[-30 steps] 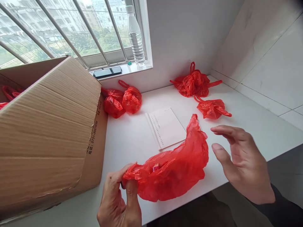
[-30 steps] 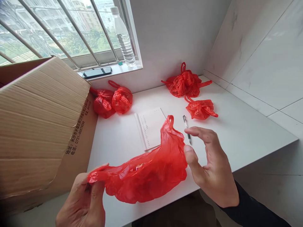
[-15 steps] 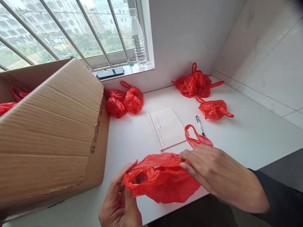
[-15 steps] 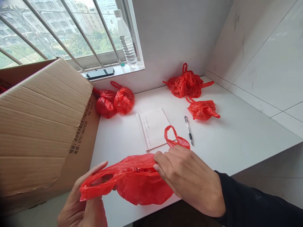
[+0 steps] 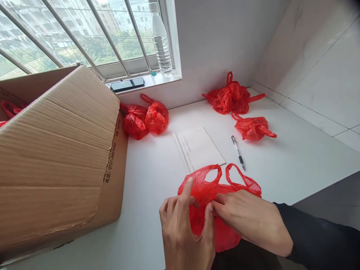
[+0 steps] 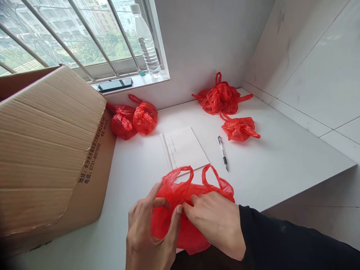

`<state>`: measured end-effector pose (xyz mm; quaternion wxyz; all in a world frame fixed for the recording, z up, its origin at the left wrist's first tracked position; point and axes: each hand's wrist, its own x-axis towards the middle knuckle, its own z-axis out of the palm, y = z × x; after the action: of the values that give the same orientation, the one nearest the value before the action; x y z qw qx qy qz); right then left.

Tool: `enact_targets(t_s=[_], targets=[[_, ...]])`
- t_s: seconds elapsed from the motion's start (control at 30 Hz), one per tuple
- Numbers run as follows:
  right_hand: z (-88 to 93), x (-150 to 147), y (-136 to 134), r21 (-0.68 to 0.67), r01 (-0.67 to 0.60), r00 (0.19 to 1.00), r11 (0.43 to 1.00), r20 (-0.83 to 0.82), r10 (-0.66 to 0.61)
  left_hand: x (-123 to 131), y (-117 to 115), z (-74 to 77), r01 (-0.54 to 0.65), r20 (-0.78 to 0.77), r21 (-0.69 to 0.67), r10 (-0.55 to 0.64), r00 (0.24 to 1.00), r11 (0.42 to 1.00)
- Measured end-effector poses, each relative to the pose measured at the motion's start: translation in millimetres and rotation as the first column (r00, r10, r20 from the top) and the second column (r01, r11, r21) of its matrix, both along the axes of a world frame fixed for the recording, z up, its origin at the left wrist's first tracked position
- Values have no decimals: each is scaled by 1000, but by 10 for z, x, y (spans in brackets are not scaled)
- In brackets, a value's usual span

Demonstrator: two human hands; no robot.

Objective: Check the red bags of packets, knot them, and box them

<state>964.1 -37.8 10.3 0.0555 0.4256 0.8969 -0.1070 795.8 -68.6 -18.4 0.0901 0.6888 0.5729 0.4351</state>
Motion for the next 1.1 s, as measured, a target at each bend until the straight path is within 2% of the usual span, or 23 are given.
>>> enact_targets(t_s=[0.07, 0.17, 0.3, 0.4, 0.57, 0.7, 0.8, 0.9, 1.0, 1.1], targets=[[-4, 18, 29, -49, -46, 999, 998, 15, 46, -22, 18, -41, -19, -1, -10, 19, 1000, 1000], [-66, 57, 37, -47, -53, 999, 998, -2, 53, -20, 31, -90, -45, 58, -99, 51, 997, 994], [-197, 89, 7, 0, -14, 1000, 1000, -26, 14, -2, 98, -170, 30, -20, -213, -35, 999, 977], [-207, 102, 0, -20, 26, 998, 999, -61, -27, -35, 146, -226, 44, -48, -298, -62, 997, 954], [-129, 120, 51, -114, 115, 993, 987, -22, -118, -141, 135, -259, 36, -81, -249, -58, 995, 968], [-136, 114, 86, -125, 167, 985, 978, -8, -170, -216, 98, -252, 60, -101, -191, -81, 992, 980], [-121, 87, 102, -125, 222, 975, 967, 13, -222, -226, 60, -225, 73, 3, -194, -74, 997, 978], [-84, 56, 106, -148, 249, 968, 957, 32, -247, -188, 12, -157, 8, 221, -244, 47, 974, 970], [-75, 45, 93, -152, 254, 967, 955, 59, -248, -140, -24, -52, -89, 400, -327, 224, 889, 941], [-107, 61, 78, -127, 261, 963, 957, 99, -250, -118, -42, 54, -151, 499, -374, 336, 799, 915]])
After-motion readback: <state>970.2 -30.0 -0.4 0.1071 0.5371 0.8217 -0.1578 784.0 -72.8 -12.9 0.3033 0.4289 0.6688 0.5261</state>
